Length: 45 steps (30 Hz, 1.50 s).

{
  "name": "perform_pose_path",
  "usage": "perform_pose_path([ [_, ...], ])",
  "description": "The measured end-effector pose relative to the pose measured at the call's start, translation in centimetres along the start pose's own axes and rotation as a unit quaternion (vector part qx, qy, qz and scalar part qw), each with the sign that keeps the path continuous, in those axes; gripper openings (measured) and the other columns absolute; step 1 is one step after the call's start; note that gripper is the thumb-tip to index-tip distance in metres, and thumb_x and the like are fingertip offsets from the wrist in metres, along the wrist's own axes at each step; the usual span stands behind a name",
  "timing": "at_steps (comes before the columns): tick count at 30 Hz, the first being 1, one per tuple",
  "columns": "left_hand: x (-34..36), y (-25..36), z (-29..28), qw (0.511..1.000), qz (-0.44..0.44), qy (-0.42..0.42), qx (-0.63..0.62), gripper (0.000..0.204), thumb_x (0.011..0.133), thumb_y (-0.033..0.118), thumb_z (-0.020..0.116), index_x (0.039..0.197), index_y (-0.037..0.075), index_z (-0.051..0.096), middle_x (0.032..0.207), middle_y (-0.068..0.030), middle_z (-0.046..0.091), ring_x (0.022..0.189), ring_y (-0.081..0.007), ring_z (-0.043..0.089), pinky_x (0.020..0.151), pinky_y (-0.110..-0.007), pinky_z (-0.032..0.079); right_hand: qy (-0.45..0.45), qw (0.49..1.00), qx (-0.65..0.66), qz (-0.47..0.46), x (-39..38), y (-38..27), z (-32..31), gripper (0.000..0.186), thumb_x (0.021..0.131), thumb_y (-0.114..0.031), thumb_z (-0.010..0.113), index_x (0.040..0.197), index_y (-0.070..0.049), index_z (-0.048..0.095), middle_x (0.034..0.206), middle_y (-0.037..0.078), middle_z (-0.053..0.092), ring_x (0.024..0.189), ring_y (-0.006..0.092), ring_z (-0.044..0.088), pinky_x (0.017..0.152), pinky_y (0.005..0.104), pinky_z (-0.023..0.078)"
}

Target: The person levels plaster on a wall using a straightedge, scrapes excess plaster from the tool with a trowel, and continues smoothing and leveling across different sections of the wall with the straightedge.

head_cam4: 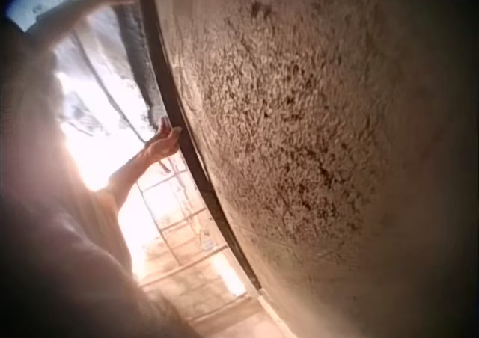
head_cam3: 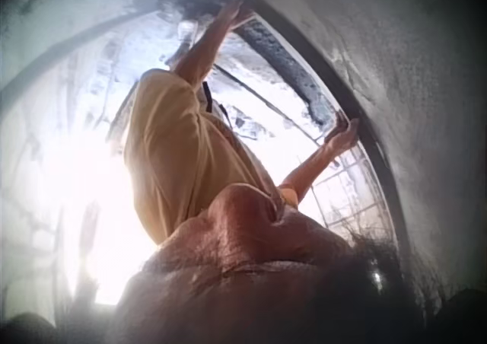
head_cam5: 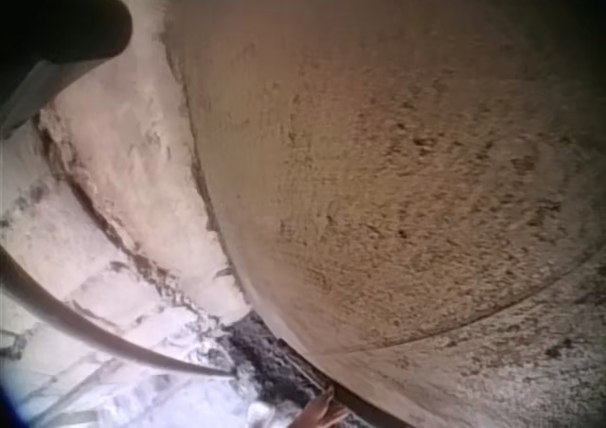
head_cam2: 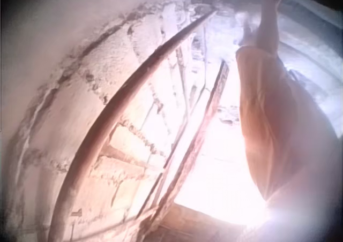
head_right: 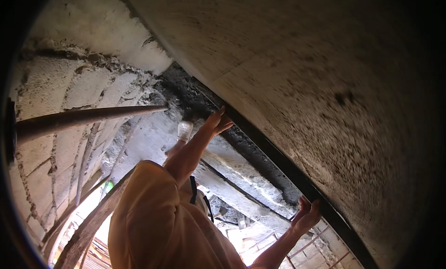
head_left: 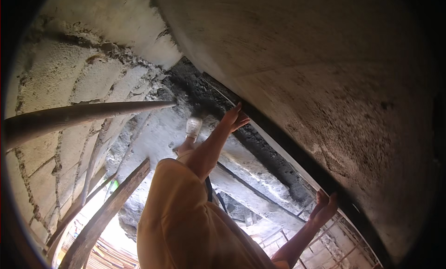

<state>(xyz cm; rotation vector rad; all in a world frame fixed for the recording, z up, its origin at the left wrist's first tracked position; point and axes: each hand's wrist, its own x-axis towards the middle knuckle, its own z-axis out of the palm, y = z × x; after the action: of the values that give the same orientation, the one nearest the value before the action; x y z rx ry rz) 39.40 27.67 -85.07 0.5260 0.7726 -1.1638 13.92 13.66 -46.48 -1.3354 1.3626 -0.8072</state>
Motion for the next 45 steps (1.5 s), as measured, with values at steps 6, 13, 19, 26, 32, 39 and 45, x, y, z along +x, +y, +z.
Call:
perform_pose_path([
  [6, 4.4, 0.0, -5.3, 0.999, 0.002, -0.017, -0.046, 0.042, 0.094, 0.034, 0.046, 0.123, 0.005, 0.044, 0.114, -0.0146, 0.058, 0.100, -0.0271, 0.059, 0.087, -0.041, 0.050, 0.045, 0.996, 0.031, 0.068, -1.3, 2.6, 2.5, 0.024, 0.090, -0.019, 0.054, 0.101, 0.002, 0.058, 0.084, 0.013, 0.065, 0.069, 0.0214, 0.064, 0.063, 0.0317, 0.053],
  [13, 8.4, 3.7, -6.3, 1.000, 0.015, 0.025, 0.009, 0.037, 0.093, 0.031, 0.048, 0.113, -0.001, 0.050, 0.103, -0.0147, 0.062, 0.088, -0.0276, 0.064, 0.066, -0.040, 0.058, 0.017, 0.992, 0.046, 0.114, 0.1, 7.0, 5.6, 0.031, 0.090, -0.027, 0.055, 0.106, 0.000, 0.055, 0.085, 0.012, 0.064, 0.077, 0.0228, 0.061, 0.074, 0.0360, 0.047],
  [19, 5.6, 3.8, -2.2, 0.993, 0.060, 0.099, 0.035, 0.037, 0.090, 0.026, 0.054, 0.105, -0.008, 0.052, 0.092, -0.0151, 0.063, 0.070, -0.0249, 0.066, 0.052, -0.036, 0.058, 0.056, 0.998, -0.001, 0.033, 0.3, 7.1, 4.0, 0.047, 0.090, -0.028, 0.055, 0.119, 0.007, 0.044, 0.096, 0.019, 0.059, 0.082, 0.0297, 0.060, 0.077, 0.0413, 0.047],
  [26, 0.8, 1.9, 2.1, 0.980, 0.135, 0.146, 0.016, 0.034, 0.088, 0.025, 0.059, 0.073, -0.006, 0.060, 0.058, -0.0080, 0.056, 0.043, -0.0137, 0.054, 0.031, -0.028, 0.036, 0.055, 0.997, 0.049, 0.027, 0.5, 0.2, -0.6, 0.036, 0.090, -0.034, 0.050, 0.109, -0.003, 0.054, 0.091, 0.011, 0.063, 0.069, 0.0226, 0.059, 0.065, 0.0325, 0.045],
  [32, -8.1, 2.9, 6.7, 0.989, 0.110, 0.009, 0.097, 0.028, 0.090, 0.022, 0.056, 0.079, -0.004, 0.061, 0.052, -0.0043, 0.050, 0.040, -0.0125, 0.049, 0.032, -0.029, 0.031, 0.064, 0.996, 0.057, -0.009, -0.8, -6.2, -2.8, 0.033, 0.091, -0.033, 0.050, 0.107, -0.004, 0.056, 0.088, 0.010, 0.065, 0.059, 0.0179, 0.058, 0.051, 0.0258, 0.045],
  [39, -16.7, 2.1, 13.0, 0.992, 0.094, 0.020, 0.079, 0.025, 0.090, 0.020, 0.054, 0.097, -0.004, 0.055, 0.064, -0.0061, 0.055, 0.048, -0.0147, 0.058, 0.044, -0.026, 0.054, 0.059, 0.996, 0.045, -0.052, -0.7, -12.3, -9.0, 0.032, 0.093, -0.027, 0.048, 0.110, -0.001, 0.052, 0.092, 0.012, 0.063, 0.056, 0.0195, 0.058, 0.046, 0.0257, 0.050],
  [45, -22.8, 1.7, 16.8, 0.990, 0.094, -0.072, 0.072, 0.047, 0.091, 0.028, 0.054, 0.120, -0.006, 0.039, 0.073, -0.0124, 0.060, 0.063, -0.0205, 0.065, 0.057, -0.033, 0.059, 0.020, 0.991, 0.040, -0.130, 0.1, -17.0, -15.2, 0.031, 0.092, -0.025, 0.051, 0.112, -0.001, 0.053, 0.096, 0.011, 0.063, 0.063, 0.0172, 0.060, 0.054, 0.0260, 0.054],
])
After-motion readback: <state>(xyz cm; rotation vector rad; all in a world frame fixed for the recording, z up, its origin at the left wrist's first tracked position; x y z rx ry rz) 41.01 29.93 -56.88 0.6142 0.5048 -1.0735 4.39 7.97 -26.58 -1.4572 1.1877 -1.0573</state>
